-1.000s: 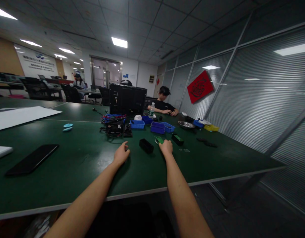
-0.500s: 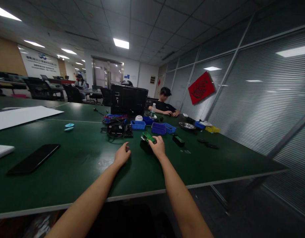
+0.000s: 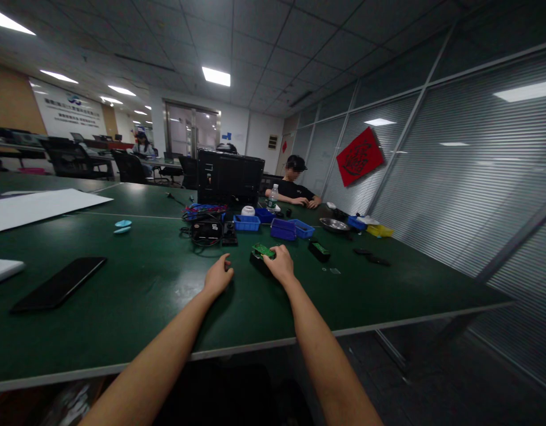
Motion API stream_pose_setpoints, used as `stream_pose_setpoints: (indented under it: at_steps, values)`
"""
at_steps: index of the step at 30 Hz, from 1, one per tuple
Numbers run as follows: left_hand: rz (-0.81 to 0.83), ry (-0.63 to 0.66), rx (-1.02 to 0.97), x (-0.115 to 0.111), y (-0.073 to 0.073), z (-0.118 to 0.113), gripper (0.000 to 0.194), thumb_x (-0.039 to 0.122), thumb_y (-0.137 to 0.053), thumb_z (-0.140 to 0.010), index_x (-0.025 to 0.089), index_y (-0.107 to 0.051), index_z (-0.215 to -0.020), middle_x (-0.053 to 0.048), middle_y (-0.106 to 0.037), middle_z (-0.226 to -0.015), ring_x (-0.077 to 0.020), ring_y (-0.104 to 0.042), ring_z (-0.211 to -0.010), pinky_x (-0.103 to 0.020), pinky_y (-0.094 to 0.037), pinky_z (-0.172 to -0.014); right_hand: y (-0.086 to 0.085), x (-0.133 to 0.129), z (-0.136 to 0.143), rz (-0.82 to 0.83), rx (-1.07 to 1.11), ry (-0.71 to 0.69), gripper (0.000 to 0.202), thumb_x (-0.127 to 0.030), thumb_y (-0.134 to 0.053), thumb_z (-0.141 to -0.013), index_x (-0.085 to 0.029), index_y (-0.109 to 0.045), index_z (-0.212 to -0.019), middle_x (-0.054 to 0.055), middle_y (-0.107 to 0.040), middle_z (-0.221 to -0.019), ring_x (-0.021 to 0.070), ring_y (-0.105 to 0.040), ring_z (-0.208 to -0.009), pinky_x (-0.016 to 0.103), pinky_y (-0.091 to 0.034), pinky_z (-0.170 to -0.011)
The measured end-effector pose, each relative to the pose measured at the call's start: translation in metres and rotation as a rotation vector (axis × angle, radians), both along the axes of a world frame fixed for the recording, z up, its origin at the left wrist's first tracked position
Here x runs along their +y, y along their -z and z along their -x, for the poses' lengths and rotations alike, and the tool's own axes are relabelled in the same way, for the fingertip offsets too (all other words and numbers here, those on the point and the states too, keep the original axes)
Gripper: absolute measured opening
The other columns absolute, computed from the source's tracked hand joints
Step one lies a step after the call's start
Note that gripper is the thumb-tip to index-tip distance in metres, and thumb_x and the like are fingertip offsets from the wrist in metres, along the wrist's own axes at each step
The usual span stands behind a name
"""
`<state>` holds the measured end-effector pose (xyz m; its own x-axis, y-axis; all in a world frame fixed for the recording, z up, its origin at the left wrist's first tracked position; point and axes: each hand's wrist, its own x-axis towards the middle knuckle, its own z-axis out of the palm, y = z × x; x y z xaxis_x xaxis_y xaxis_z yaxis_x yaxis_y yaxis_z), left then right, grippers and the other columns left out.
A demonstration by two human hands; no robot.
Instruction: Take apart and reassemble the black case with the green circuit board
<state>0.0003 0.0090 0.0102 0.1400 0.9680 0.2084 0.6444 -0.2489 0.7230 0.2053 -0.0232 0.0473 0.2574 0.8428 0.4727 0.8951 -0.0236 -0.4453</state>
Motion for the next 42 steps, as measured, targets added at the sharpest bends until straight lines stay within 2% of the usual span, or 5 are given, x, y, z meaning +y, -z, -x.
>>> stream_pose_setpoints:
  at_steps: [12, 19, 28, 38, 42]
  values:
    - [-0.005, 0.004, 0.017, -0.001, -0.001, 0.0, 0.054, 0.02, -0.047, -0.072, 0.02, -0.039, -0.125, -0.003, -0.061, -0.103, -0.0146, -0.057, -0.088, -0.024, -0.04, -0.078, 0.003, 0.0, -0.003, 0.114, -0.016, -0.065, 0.043, -0.053, -0.054, -0.07, -0.021, -0.056, -0.098, 0.005, -0.052, -0.099, 0.0193, -0.047, -0.096, 0.027, -0.038, -0.075]
    - [0.001, 0.006, 0.007, -0.002, -0.003, 0.0, 0.054, 0.019, -0.047, -0.072, 0.019, -0.039, -0.125, -0.004, -0.061, -0.103, -0.0134, -0.058, -0.085, -0.023, -0.041, -0.076, 0.006, 0.003, -0.005, 0.143, -0.052, -0.08, 0.026, -0.043, -0.054, -0.074, -0.02, -0.059, -0.086, 0.004, -0.053, -0.095, 0.0166, -0.049, -0.091, 0.026, -0.037, -0.073]
    - [0.011, 0.015, 0.012, -0.002, -0.003, 0.001, 0.055, 0.019, -0.047, -0.072, 0.019, -0.039, -0.126, -0.003, -0.061, -0.105, -0.0143, -0.057, -0.088, -0.024, -0.041, -0.078, 0.007, 0.004, -0.004, 0.286, -0.04, -0.069, 0.048, -0.054, -0.057, -0.067, -0.021, -0.057, -0.102, 0.006, -0.056, -0.099, 0.0198, -0.053, -0.09, 0.026, -0.04, -0.067]
    - [0.026, 0.015, 0.007, -0.002, -0.003, 0.002, 0.055, 0.02, -0.047, -0.071, 0.02, -0.038, -0.126, -0.002, -0.061, -0.105, -0.0146, -0.057, -0.087, -0.024, -0.041, -0.078, 0.002, 0.003, -0.056, 0.338, 0.094, 0.433, 0.052, -0.047, -0.052, -0.071, -0.014, -0.052, -0.111, 0.019, -0.049, -0.113, 0.0309, -0.048, -0.104, 0.04, -0.042, -0.075]
    - [0.027, 0.012, -0.006, -0.003, -0.004, 0.001, 0.054, 0.02, -0.047, -0.072, 0.02, -0.038, -0.126, -0.003, -0.061, -0.105, -0.0147, -0.057, -0.089, -0.024, -0.04, -0.079, 0.003, 0.002, -0.071, 0.329, 0.178, 0.51, 0.054, -0.05, -0.039, -0.078, -0.008, -0.053, -0.109, 0.023, -0.047, -0.114, 0.0344, -0.045, -0.106, 0.043, -0.04, -0.077]
